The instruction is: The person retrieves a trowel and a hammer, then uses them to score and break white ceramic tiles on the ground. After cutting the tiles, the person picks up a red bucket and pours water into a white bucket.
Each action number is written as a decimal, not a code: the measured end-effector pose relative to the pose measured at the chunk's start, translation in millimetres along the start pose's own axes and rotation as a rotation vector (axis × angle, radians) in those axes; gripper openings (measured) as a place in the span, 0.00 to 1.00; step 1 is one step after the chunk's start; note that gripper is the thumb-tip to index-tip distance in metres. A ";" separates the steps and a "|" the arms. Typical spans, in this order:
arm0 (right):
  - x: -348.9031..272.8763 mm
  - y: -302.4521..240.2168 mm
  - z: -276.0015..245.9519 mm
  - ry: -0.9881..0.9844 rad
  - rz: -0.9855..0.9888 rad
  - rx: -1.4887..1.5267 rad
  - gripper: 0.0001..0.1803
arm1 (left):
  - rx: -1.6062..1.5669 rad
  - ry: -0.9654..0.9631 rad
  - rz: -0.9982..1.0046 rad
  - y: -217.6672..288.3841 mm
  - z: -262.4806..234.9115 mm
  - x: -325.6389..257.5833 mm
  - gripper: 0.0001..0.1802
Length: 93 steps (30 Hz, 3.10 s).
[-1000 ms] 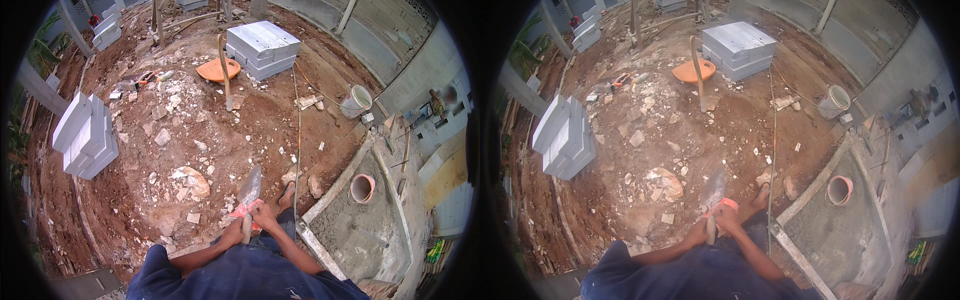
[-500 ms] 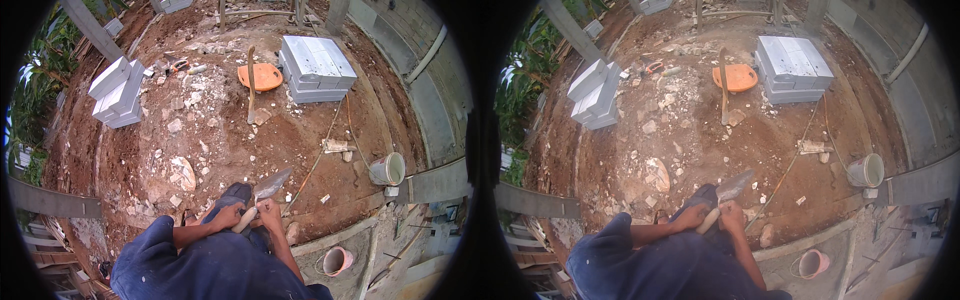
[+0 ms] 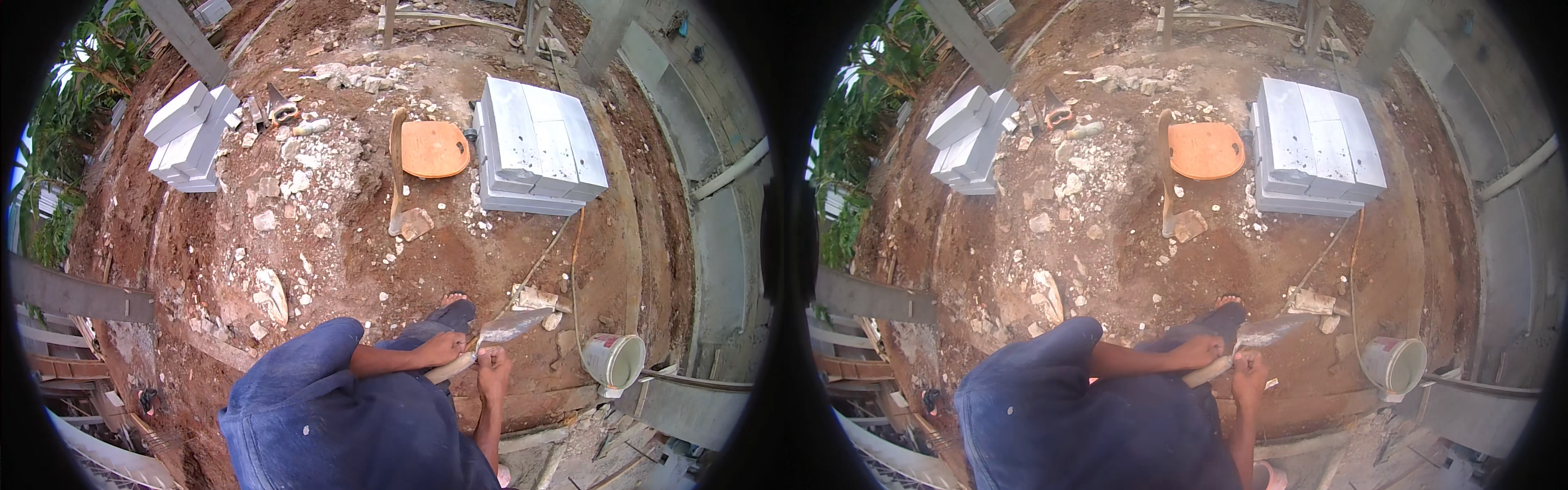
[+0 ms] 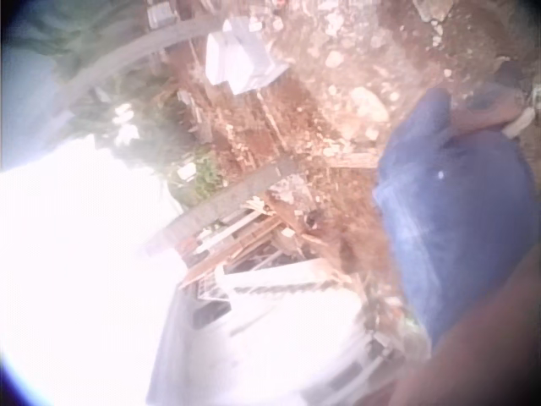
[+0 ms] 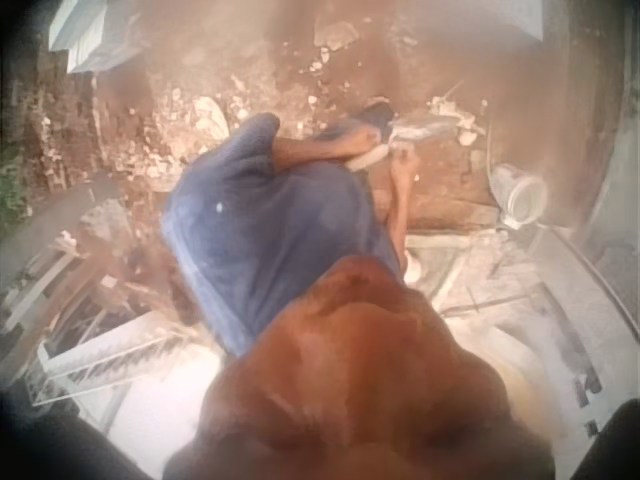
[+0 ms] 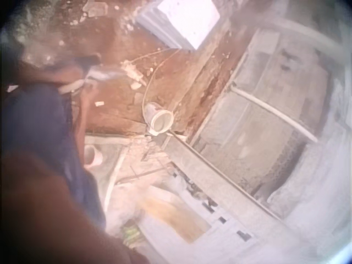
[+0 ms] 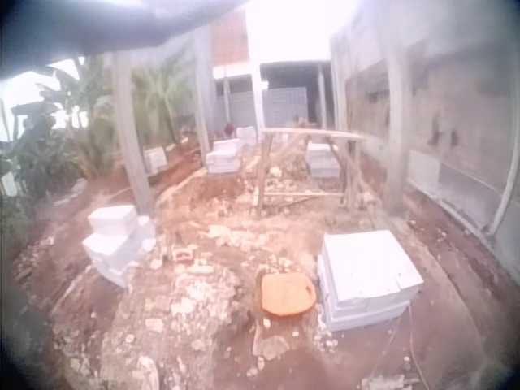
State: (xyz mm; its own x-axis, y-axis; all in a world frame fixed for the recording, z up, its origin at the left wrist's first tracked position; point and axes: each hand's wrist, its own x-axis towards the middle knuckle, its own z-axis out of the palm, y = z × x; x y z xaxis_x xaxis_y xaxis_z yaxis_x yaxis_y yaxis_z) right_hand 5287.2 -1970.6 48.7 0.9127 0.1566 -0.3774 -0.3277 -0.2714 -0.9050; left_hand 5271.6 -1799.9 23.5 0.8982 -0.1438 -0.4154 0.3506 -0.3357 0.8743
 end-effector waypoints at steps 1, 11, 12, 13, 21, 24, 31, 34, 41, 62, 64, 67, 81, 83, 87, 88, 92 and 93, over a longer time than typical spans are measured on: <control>8.0 -10.0 -15.4 0.042 0.047 0.015 0.08 | -0.032 -0.043 0.010 16.3 7.2 21.3 0.11; 139.7 -117.3 -79.2 0.169 0.126 -0.161 0.14 | -0.235 -0.098 0.062 104.8 -29.4 177.4 0.12; 152.2 -121.0 -85.1 0.176 0.129 -0.148 0.14 | -0.250 -0.117 0.019 114.3 -35.4 188.3 0.11; 162.5 -123.2 -89.9 0.175 0.133 -0.137 0.13 | -0.267 -0.128 -0.028 128.3 -40.9 195.9 0.11; 272.4 -127.8 -143.3 0.149 0.083 -0.111 0.11 | -0.377 -0.126 -0.225 175.6 -34.0 298.3 0.12; 327.6 -135.8 -186.9 0.130 0.052 -0.159 0.13 | -0.457 -0.082 -0.215 218.7 -13.4 351.7 0.14; 451.1 -156.9 -343.6 0.032 0.043 0.003 0.12 | -0.121 0.021 -0.109 330.9 51.5 490.6 0.20; 473.7 -192.3 -403.4 -0.035 0.098 0.175 0.10 | -0.057 -0.014 0.012 360.1 78.2 530.1 0.22; 556.8 -202.6 -495.8 -0.048 0.034 0.202 0.13 | -0.206 -0.018 0.051 443.3 112.3 623.8 0.23; 945.5 -248.9 -724.9 0.135 -0.042 0.039 0.13 | -0.675 -0.315 -0.196 556.9 153.8 1077.3 0.13; 982.4 -268.3 -724.0 0.069 -0.016 0.010 0.13 | -0.700 -0.244 -0.221 576.6 133.5 1095.8 0.13; 1043.2 -284.8 -717.8 -0.035 -0.019 -0.078 0.11 | -0.817 -0.055 -0.231 598.0 113.3 1124.4 0.11; 1407.4 -394.1 -654.8 -0.566 -0.183 -0.091 0.11 | -0.463 0.794 0.093 642.3 -26.5 1380.9 0.08; 1441.6 -434.5 -646.6 -0.599 -0.122 -0.065 0.07 | -0.429 0.834 0.038 655.8 -56.9 1409.3 0.06; 1525.7 -465.5 -638.4 -0.649 -0.146 -0.098 0.06 | -0.529 0.844 0.040 669.1 -102.1 1481.1 0.06; 1547.6 -470.6 -634.7 -0.663 -0.164 -0.111 0.06 | -0.527 0.847 0.053 672.5 -115.5 1501.0 0.07; 1639.9 -501.3 -616.9 -0.625 -0.063 -0.070 0.09 | -0.380 0.827 0.003 666.8 -173.6 1585.2 0.10; 1667.1 -510.6 -612.0 -0.614 -0.044 -0.066 0.09 | -0.356 0.814 -0.002 665.9 -191.8 1610.9 0.10</control>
State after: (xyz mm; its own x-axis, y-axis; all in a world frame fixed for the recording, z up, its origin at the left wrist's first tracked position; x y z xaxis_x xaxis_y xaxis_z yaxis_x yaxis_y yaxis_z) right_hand 7125.5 -2152.1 1.8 0.6114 0.6815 -0.4022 -0.2595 -0.3075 -0.9155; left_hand 7002.9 -2076.6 -15.4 0.7599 0.6087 -0.2281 0.2925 -0.0068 0.9563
